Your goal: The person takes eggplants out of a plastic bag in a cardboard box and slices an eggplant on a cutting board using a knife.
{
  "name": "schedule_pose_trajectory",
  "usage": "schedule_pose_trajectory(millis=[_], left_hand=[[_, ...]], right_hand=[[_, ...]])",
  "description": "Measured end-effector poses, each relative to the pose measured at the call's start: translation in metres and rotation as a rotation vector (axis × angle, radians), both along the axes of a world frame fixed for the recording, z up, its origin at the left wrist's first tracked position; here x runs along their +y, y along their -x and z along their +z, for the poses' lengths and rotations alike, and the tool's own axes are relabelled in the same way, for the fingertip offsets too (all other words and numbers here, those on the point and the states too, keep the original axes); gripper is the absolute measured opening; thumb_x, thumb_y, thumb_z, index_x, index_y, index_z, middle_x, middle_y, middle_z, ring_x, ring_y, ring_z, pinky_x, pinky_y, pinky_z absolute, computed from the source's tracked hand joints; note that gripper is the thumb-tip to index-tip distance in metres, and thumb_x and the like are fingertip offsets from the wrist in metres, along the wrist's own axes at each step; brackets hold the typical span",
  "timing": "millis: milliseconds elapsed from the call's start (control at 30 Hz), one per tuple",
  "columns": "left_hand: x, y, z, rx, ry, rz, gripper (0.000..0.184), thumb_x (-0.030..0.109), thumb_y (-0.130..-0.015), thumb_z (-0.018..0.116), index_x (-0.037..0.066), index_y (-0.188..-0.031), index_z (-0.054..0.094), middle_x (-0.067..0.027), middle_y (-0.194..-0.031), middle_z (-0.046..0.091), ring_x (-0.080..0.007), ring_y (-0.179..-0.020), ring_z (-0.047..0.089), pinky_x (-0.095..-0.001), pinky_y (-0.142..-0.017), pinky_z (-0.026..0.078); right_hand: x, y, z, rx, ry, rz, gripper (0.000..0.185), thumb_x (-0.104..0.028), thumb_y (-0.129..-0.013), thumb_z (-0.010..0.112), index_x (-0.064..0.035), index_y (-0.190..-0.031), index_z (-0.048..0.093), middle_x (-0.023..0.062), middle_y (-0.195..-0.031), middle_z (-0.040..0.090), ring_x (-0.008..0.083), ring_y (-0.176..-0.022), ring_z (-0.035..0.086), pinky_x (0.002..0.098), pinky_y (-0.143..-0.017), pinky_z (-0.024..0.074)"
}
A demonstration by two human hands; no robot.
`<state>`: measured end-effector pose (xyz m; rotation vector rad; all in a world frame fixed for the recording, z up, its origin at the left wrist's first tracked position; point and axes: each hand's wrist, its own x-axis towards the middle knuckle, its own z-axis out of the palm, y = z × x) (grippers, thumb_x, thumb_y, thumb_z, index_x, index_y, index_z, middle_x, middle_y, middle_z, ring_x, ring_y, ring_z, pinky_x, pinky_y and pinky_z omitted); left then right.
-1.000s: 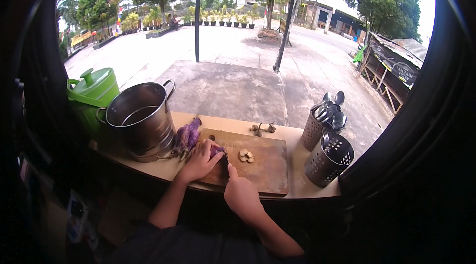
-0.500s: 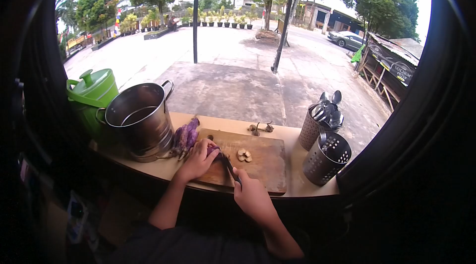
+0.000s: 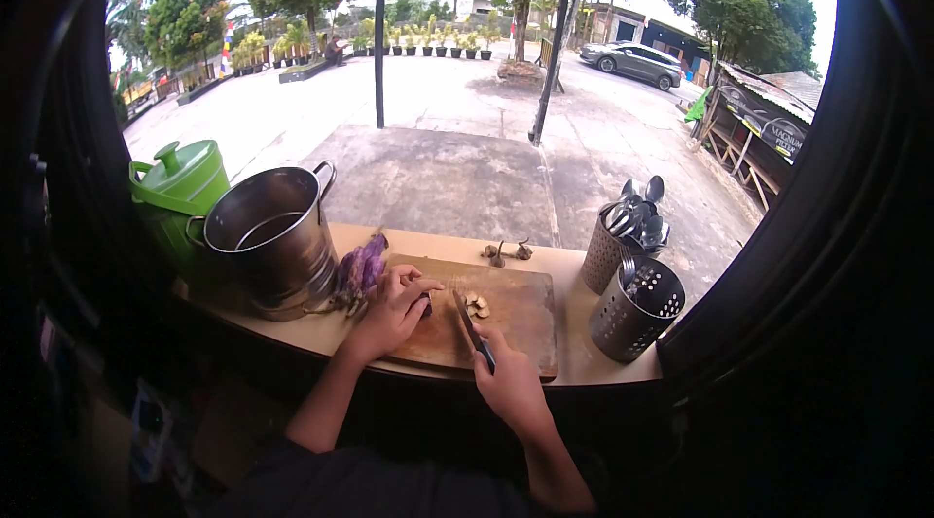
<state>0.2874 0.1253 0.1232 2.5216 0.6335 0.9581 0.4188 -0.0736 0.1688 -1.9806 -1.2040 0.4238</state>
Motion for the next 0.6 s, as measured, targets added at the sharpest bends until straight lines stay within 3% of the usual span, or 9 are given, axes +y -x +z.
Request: schedule_pose_trajectory(millis=[67, 233, 267, 300, 600], left_hand=[[0.001, -0.004, 0.004, 0.057, -0.157, -0.04, 0.032, 0.019, -0.095, 0.057, 0.032, -0.124, 0.062, -0.0067, -0.123, 0.046, -0.0255, -0.117, 0.045, -0.0451, -0.098, 0.03], [0.003, -0.012, 0.009, 0.166, -0.241, -0.085, 0.04, 0.016, -0.093, 0.056, 0.036, -0.127, 0.063, -0.0055, -0.129, 0.046, -0.0241, -0.123, 0.039, -0.0432, -0.099, 0.025], [0.005, -0.013, 0.008, 0.182, -0.276, -0.109, 0.043, 0.016, -0.093, 0.056, 0.038, -0.129, 0.063, -0.005, -0.131, 0.046, -0.0238, -0.124, 0.038, -0.0433, -0.099, 0.025], [0.005, -0.014, 0.009, 0.182, -0.274, -0.107, 0.043, 0.016, -0.093, 0.056, 0.038, -0.129, 0.063, -0.005, -0.131, 0.046, -0.0238, -0.124, 0.038, -0.0433, -0.099, 0.025], [0.004, -0.01, 0.008, 0.23, -0.177, -0.103, 0.046, 0.014, -0.092, 0.056, 0.039, -0.13, 0.063, -0.0055, -0.136, 0.046, -0.0241, -0.126, 0.039, -0.0444, -0.099, 0.025]], right_hand=[[0.0, 0.001, 0.001, -0.001, 0.006, -0.004, 0.039, -0.013, -0.094, 0.062, -0.0107, -0.132, 0.057, 0.0266, -0.094, 0.068, 0.0441, -0.092, 0.066, 0.0426, -0.081, 0.0512], [0.003, 0.0, -0.006, -0.025, -0.008, 0.0, 0.039, -0.013, -0.094, 0.061, -0.0115, -0.133, 0.057, 0.0269, -0.092, 0.067, 0.0447, -0.091, 0.066, 0.0439, -0.08, 0.0512], [0.004, -0.001, -0.009, -0.038, -0.039, 0.012, 0.04, -0.014, -0.094, 0.06, -0.0131, -0.133, 0.056, 0.0277, -0.09, 0.067, 0.0459, -0.089, 0.065, 0.0483, -0.078, 0.0505], [0.004, -0.002, -0.011, -0.05, -0.069, 0.024, 0.041, -0.015, -0.093, 0.06, -0.0148, -0.134, 0.054, 0.0284, -0.087, 0.067, 0.047, -0.087, 0.065, 0.0527, -0.076, 0.0499], [0.001, 0.002, 0.001, 0.021, -0.021, 0.01, 0.04, -0.014, -0.094, 0.059, -0.0137, -0.134, 0.054, 0.0286, -0.092, 0.067, 0.0472, -0.092, 0.065, 0.0521, -0.078, 0.0504]])
